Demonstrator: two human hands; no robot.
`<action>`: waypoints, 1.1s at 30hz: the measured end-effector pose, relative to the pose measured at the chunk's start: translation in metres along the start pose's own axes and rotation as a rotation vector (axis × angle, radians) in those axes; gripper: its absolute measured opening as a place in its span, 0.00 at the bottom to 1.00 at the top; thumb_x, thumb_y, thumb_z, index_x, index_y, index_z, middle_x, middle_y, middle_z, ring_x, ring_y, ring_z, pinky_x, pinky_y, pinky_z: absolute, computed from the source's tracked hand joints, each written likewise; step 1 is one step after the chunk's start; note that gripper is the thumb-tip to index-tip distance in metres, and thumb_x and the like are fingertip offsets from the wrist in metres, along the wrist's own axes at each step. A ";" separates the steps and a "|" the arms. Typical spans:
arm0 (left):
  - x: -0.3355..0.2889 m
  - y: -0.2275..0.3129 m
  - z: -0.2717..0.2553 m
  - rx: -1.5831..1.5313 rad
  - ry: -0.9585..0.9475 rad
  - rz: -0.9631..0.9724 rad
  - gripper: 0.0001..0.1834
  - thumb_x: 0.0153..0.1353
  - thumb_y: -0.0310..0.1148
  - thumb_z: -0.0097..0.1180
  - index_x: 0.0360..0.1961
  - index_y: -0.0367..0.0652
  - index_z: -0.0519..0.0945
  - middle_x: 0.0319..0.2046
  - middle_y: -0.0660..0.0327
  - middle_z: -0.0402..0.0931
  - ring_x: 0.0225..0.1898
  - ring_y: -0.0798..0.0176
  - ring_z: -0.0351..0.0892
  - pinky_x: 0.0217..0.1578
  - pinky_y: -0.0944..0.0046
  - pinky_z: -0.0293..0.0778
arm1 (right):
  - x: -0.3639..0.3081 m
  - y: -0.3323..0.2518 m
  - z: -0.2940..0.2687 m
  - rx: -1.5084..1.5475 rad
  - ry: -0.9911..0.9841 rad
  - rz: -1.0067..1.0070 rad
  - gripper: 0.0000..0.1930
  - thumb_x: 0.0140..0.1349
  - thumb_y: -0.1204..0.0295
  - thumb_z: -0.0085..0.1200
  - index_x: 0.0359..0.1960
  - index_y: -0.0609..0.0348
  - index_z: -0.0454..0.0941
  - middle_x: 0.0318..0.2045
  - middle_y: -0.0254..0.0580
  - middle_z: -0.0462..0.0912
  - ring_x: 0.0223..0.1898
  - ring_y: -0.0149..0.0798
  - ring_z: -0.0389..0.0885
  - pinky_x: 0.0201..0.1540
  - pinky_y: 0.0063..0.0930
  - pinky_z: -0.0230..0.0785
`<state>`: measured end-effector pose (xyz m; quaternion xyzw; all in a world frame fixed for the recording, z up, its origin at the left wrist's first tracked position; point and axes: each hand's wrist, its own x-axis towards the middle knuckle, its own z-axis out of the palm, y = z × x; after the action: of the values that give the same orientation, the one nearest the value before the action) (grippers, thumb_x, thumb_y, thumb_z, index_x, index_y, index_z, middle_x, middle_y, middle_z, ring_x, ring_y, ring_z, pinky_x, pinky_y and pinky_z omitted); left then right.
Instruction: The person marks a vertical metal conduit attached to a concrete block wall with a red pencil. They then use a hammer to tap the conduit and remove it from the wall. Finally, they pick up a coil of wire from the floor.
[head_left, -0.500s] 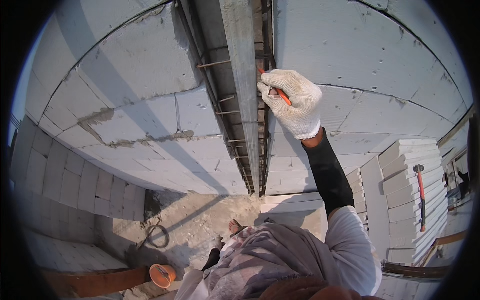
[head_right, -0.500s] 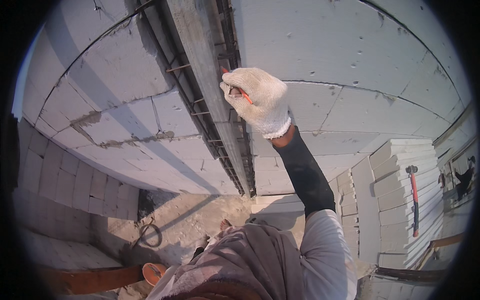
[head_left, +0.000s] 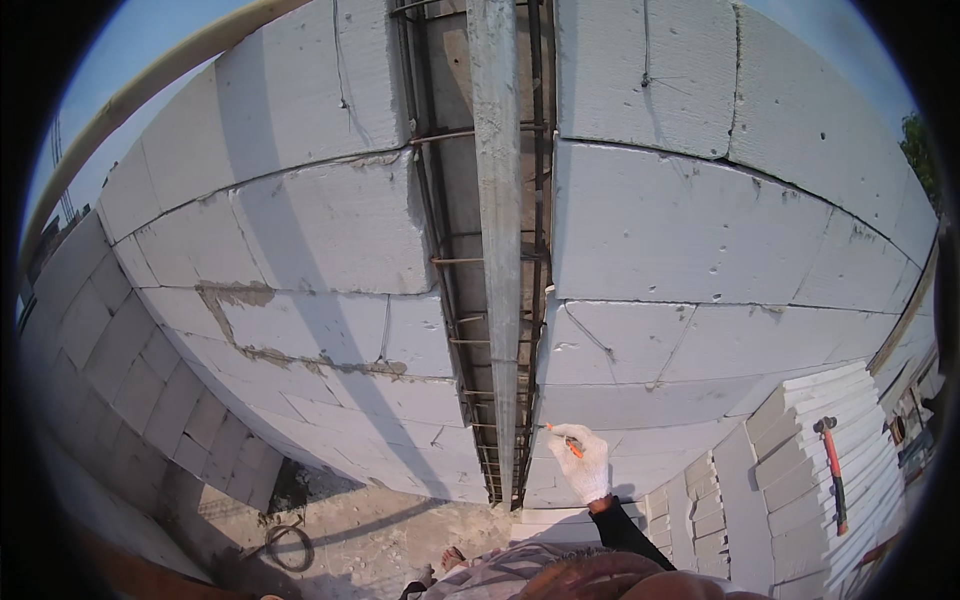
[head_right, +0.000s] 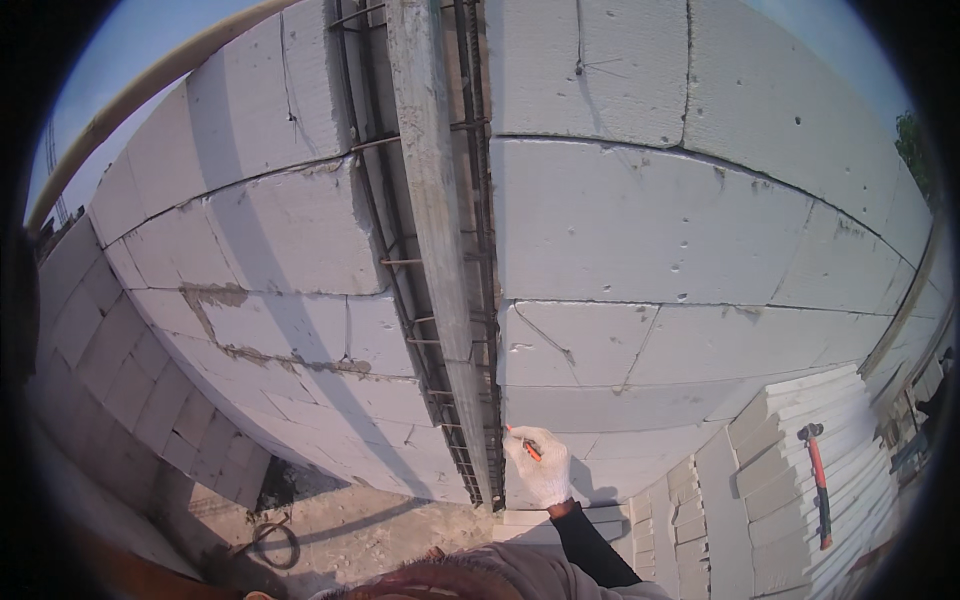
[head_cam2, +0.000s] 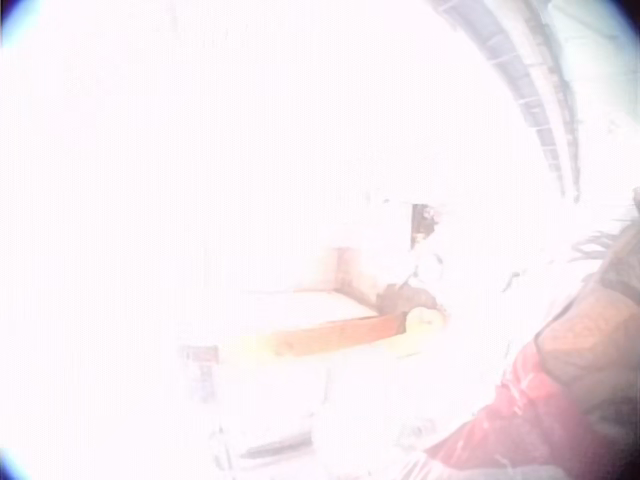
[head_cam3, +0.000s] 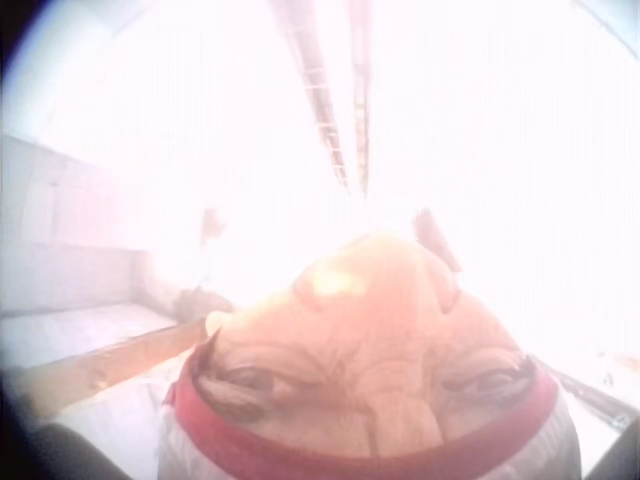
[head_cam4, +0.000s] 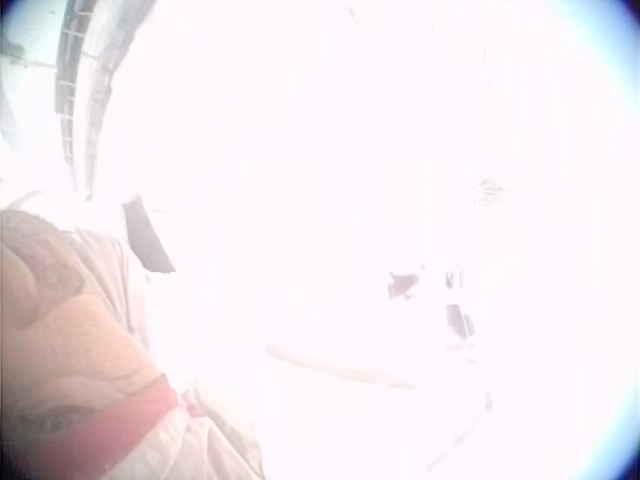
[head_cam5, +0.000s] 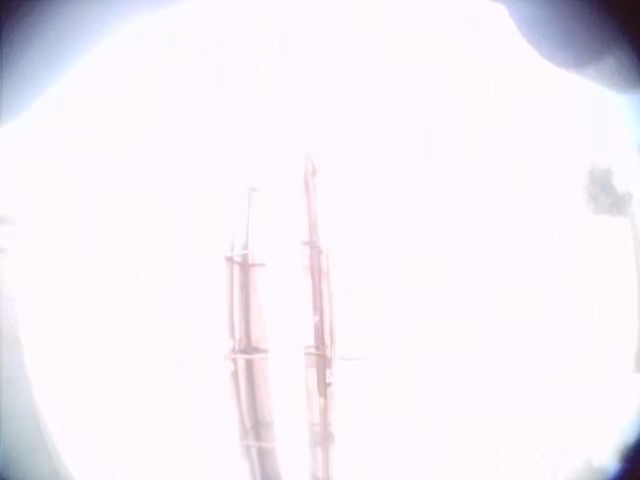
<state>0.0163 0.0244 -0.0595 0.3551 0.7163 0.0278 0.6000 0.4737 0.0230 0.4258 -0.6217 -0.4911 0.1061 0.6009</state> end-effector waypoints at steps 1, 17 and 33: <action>0.002 0.003 0.005 -0.062 -0.040 -0.019 0.22 0.71 0.48 0.54 0.56 0.45 0.83 0.41 0.54 0.88 0.31 0.58 0.87 0.29 0.57 0.79 | 0.012 -0.002 -0.011 0.007 -0.002 -0.002 0.08 0.64 0.72 0.65 0.42 0.61 0.86 0.34 0.42 0.88 0.34 0.32 0.86 0.40 0.28 0.77; -0.049 0.039 0.051 0.074 0.059 0.052 0.27 0.71 0.56 0.51 0.49 0.42 0.86 0.32 0.50 0.86 0.27 0.57 0.84 0.28 0.56 0.75 | 0.334 -0.329 -0.059 0.335 -0.081 -1.224 0.27 0.66 0.61 0.69 0.61 0.59 0.75 0.56 0.45 0.79 0.58 0.40 0.78 0.63 0.36 0.69; -0.053 0.024 0.029 0.111 0.028 0.004 0.35 0.63 0.59 0.61 0.54 0.37 0.83 0.41 0.49 0.86 0.38 0.55 0.84 0.39 0.56 0.77 | 0.345 -0.337 -0.045 0.509 -0.421 -0.884 0.27 0.78 0.64 0.52 0.71 0.67 0.68 0.70 0.50 0.71 0.73 0.41 0.67 0.76 0.36 0.58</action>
<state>0.0551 0.0021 -0.0119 0.3886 0.7245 -0.0057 0.5693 0.5143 0.1798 0.8824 -0.1567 -0.7736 0.0812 0.6085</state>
